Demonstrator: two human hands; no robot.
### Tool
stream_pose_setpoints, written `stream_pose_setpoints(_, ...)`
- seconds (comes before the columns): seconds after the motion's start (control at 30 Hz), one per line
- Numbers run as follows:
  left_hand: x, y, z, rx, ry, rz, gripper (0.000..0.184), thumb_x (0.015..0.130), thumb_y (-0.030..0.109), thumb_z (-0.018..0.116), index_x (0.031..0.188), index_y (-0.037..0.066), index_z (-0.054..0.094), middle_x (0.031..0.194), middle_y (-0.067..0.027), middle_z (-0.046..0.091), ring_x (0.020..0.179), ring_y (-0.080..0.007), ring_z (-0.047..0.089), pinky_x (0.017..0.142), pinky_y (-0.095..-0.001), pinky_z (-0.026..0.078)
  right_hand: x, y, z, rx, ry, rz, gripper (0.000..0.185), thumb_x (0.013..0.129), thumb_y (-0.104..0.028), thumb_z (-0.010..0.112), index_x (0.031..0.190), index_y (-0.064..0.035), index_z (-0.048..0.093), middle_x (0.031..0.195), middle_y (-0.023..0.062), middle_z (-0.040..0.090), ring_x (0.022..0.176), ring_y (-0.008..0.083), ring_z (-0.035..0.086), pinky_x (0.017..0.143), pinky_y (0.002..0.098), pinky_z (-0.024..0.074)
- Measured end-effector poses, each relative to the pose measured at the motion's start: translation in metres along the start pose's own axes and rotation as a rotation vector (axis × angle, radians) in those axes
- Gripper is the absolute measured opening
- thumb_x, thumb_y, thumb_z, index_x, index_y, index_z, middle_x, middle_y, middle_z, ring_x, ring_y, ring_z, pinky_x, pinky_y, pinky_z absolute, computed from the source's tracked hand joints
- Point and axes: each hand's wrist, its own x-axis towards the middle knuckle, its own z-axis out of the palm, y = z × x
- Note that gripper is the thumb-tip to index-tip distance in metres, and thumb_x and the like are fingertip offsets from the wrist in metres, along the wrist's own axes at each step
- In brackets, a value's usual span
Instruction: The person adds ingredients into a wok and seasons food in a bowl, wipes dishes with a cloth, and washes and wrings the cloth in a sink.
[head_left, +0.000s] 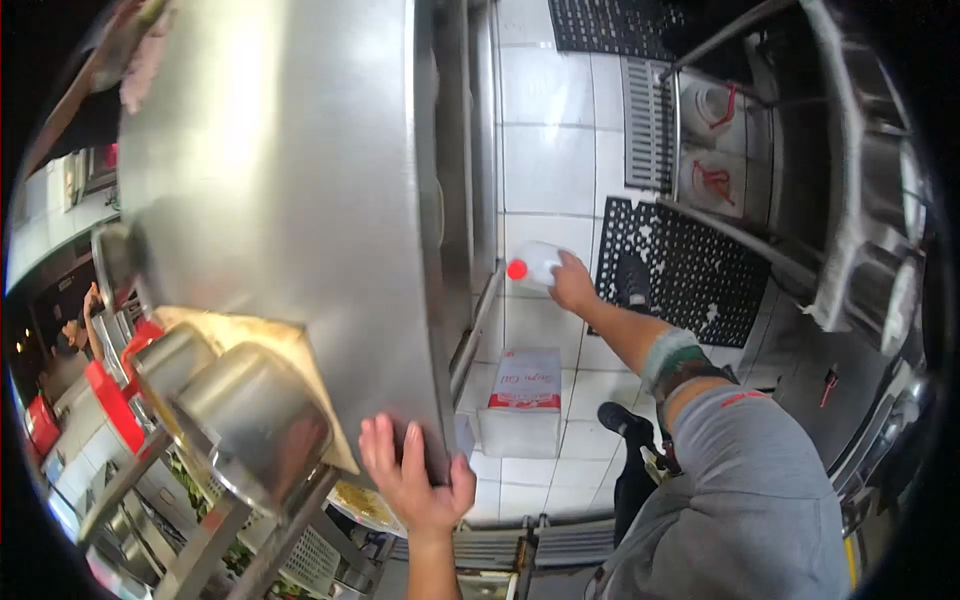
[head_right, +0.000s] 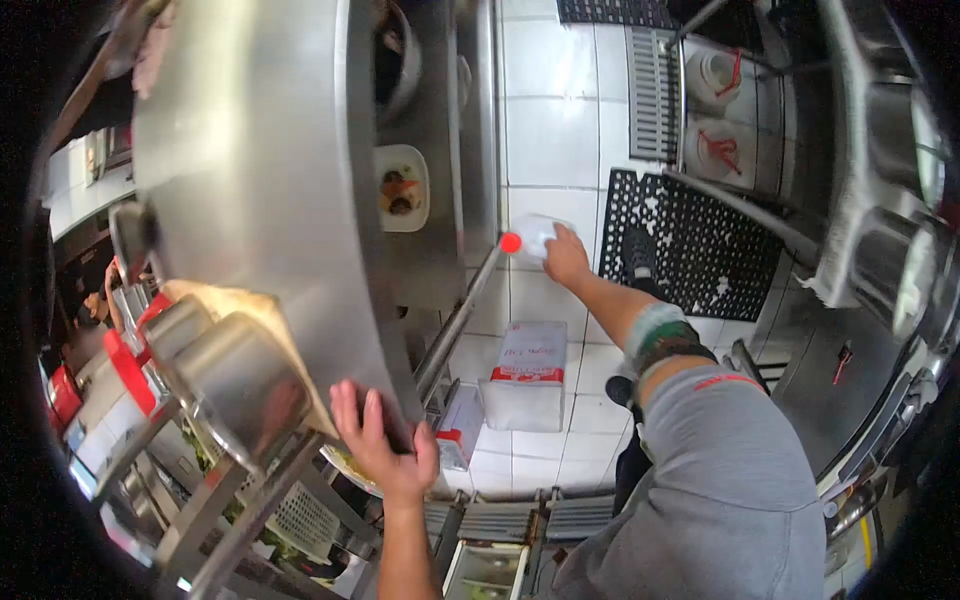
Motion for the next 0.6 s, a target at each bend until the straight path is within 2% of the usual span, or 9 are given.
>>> stream_pose_setpoints(0.1,0.005,0.005,0.002,-0.022,0.059,-0.015,0.062,0.067,0.017,0.064,0.126,0.006,0.048,0.136,-0.0178,0.041,0.127,-0.0403,0.035,0.106,-0.0497,0.025,-0.049,0.001,-0.064,-0.169,0.008,0.017,0.027,0.064,-0.018,0.069,0.085,-0.0012,0.065,0.129,0.0238,0.044,0.122,0.0403,0.038,0.104,0.0472,0.0284)
stream_pose_setpoints(0.2,0.008,0.009,0.002,-0.040,0.106,-0.020,0.060,0.070,0.019,0.063,0.128,0.011,0.048,0.137,-0.0146,0.040,0.128,-0.0354,0.035,0.105,-0.0496,0.027,-0.113,-0.001,-0.126,-0.159,0.010,-0.023,0.032,0.064,-0.019,0.072,0.091,-0.0030,0.066,0.133,0.0147,0.041,0.126,0.0413,0.030,0.099,0.0561,0.0304)
stream_pose_setpoints(0.33,0.001,0.012,0.002,-0.065,0.191,-0.004,0.057,0.073,0.021,0.062,0.128,0.012,0.047,0.136,-0.0143,0.041,0.127,-0.0348,0.035,0.106,-0.0470,0.027,-0.207,-0.022,-0.206,-0.074,0.159,-0.306,0.039,0.060,-0.026,0.077,0.090,-0.0022,0.066,0.121,0.0152,0.050,0.117,0.0353,0.041,0.096,0.0421,0.0382)
stream_pose_setpoints(0.4,-0.010,0.010,0.015,-0.025,0.258,0.003,0.056,0.077,0.028,0.064,0.126,0.008,0.048,0.133,-0.0186,0.042,0.127,-0.0356,0.035,0.106,-0.0470,0.028,-0.255,-0.052,-0.247,0.132,-0.007,-0.190,0.056,0.062,-0.035,0.077,0.103,-0.0019,0.060,0.111,0.0179,0.054,0.106,0.0336,0.050,0.092,0.0403,0.0415)
stream_pose_setpoints(0.47,-0.003,0.028,0.019,-0.139,0.110,-0.074,0.060,0.077,0.035,0.067,0.124,0.003,0.048,0.124,-0.0206,0.050,0.119,-0.0357,0.045,0.101,-0.0450,0.034,-0.267,-0.047,-0.251,0.072,0.107,-0.405,0.068,0.067,-0.050,0.073,0.112,-0.0014,0.057,0.114,0.0171,0.056,0.110,0.0314,0.051,0.096,0.0368,0.0403)
stream_pose_setpoints(0.5,-0.008,0.046,0.027,-0.796,0.143,-0.053,0.056,0.076,0.035,0.070,0.118,0.002,0.053,0.115,-0.0206,0.056,0.105,-0.0334,0.055,0.088,-0.0406,0.046,-0.275,-0.060,-0.261,0.150,0.154,-0.509,0.062,0.070,-0.050,0.071,0.110,-0.0040,0.060,0.115,0.0158,0.057,0.110,0.0294,0.052,0.096,0.0352,0.0403)
stream_pose_setpoints(0.53,-0.027,0.108,-0.021,-1.334,0.168,-0.061,0.030,0.073,0.027,0.071,0.090,0.003,0.063,0.088,-0.0166,0.062,0.079,-0.0306,0.060,0.068,-0.0355,0.048,-0.285,-0.074,-0.271,0.222,0.195,-0.616,0.056,0.073,-0.051,0.069,0.107,-0.0066,0.063,0.116,0.0146,0.057,0.111,0.0274,0.053,0.096,0.0336,0.0403)
stream_pose_setpoints(0.57,-0.057,0.148,-0.090,-1.228,-0.242,-0.219,0.039,0.086,0.018,0.062,0.120,0.000,0.054,0.115,-0.0155,0.058,0.104,-0.0225,0.055,0.086,-0.0344,0.045,-0.299,-0.101,-0.271,0.370,0.344,-0.558,0.023,0.082,-0.020,0.064,0.098,-0.0037,0.065,0.090,0.0125,0.065,0.081,0.0193,0.061,0.075,0.0328,0.0475)
stream_pose_setpoints(0.6,-0.064,0.139,-0.058,-1.080,-0.177,0.054,0.034,0.085,0.015,0.064,0.115,0.001,0.056,0.104,-0.0102,0.062,0.094,-0.0165,0.057,0.080,-0.0315,0.047,-0.311,-0.133,-0.280,0.369,0.408,-0.572,0.023,0.082,-0.020,0.064,0.098,-0.0037,0.065,0.090,0.0125,0.065,0.081,0.0193,0.061,0.075,0.0328,0.0475)
